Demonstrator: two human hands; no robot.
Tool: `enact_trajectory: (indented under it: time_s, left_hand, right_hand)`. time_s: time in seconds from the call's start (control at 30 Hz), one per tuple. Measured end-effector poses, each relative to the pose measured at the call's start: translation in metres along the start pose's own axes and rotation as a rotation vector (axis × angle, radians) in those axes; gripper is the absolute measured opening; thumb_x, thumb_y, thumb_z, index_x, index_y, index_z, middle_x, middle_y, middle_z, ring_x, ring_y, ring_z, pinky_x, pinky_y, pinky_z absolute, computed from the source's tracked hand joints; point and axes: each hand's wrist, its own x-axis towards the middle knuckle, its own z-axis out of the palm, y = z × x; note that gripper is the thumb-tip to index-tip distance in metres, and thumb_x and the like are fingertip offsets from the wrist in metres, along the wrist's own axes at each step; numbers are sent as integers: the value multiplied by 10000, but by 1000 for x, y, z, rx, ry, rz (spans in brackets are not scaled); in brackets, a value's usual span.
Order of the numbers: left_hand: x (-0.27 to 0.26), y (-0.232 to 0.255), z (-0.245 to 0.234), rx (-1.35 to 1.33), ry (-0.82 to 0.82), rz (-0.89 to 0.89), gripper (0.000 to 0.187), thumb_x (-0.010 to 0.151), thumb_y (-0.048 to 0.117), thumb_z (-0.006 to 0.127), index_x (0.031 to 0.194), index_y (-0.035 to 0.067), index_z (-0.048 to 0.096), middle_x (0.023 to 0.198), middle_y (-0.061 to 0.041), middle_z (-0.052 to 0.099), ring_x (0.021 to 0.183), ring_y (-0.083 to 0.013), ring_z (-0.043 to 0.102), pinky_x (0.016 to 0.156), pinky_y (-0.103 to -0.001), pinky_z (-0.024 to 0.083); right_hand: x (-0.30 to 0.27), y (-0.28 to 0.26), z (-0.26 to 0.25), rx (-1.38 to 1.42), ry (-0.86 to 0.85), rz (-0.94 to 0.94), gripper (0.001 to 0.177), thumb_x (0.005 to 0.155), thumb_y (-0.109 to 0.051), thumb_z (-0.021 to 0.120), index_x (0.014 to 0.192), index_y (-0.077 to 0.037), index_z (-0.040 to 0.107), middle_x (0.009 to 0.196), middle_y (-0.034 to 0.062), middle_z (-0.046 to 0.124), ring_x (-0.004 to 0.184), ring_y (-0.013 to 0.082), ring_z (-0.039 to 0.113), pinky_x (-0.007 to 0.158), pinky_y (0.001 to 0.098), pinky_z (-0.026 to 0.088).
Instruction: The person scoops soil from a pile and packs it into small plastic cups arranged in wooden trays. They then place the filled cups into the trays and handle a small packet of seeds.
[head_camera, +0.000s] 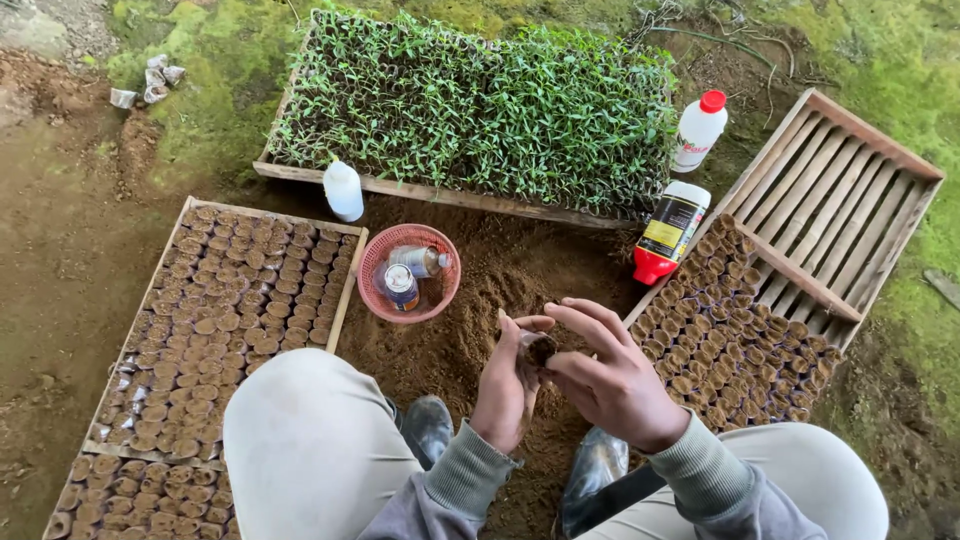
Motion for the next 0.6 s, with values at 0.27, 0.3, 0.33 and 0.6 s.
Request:
enact_trajectory:
  time_s: [0.27, 0.3, 0.33, 0.6]
  left_hand:
    - [-1, 6, -3, 32, -3, -7, 555, 1045, 491, 319, 1212, 54, 619, 1045, -129, 668, 803, -180, 631, 705, -314, 562]
    - [0, 5, -4, 16, 2, -13, 559, 1051, 483, 317, 1217, 43, 619, 1010, -139, 678, 826, -193, 643, 727, -311, 566]
    - [0, 4, -4, 0, 6, -19, 563, 1056, 475, 315, 1222, 32, 620, 974, -149, 688, 849, -207, 656, 749, -307, 570]
    - [-1, 2, 2, -47, -28, -42, 553, 1056, 481, 341, 1188, 44, 653, 991, -129, 699, 774, -180, 634, 673, -298, 545]
  right_hand:
    - [-4, 6, 5, -50, -20, -11, 245, 896, -147, 756, 1127, -150, 675, 1500, 232, 475, 1387, 468, 453, 1106, 636, 484]
    - [-2, 5, 5, -55, -19, -27, 180, 892, -105, 735, 1065, -116, 686, 1474, 244, 493, 1371, 474, 460, 1095, 646, 487]
    - [-1, 3, 5, -61, -18, -42, 117, 889, -63, 713, 1003, -82, 697, 1447, 256, 510, 1355, 480, 468, 1084, 655, 490]
    - [-3, -3, -3, -82, 15, -14, 141, 927, -139, 711, 1062, -109, 685, 1451, 234, 515, 1350, 469, 479, 1106, 649, 465]
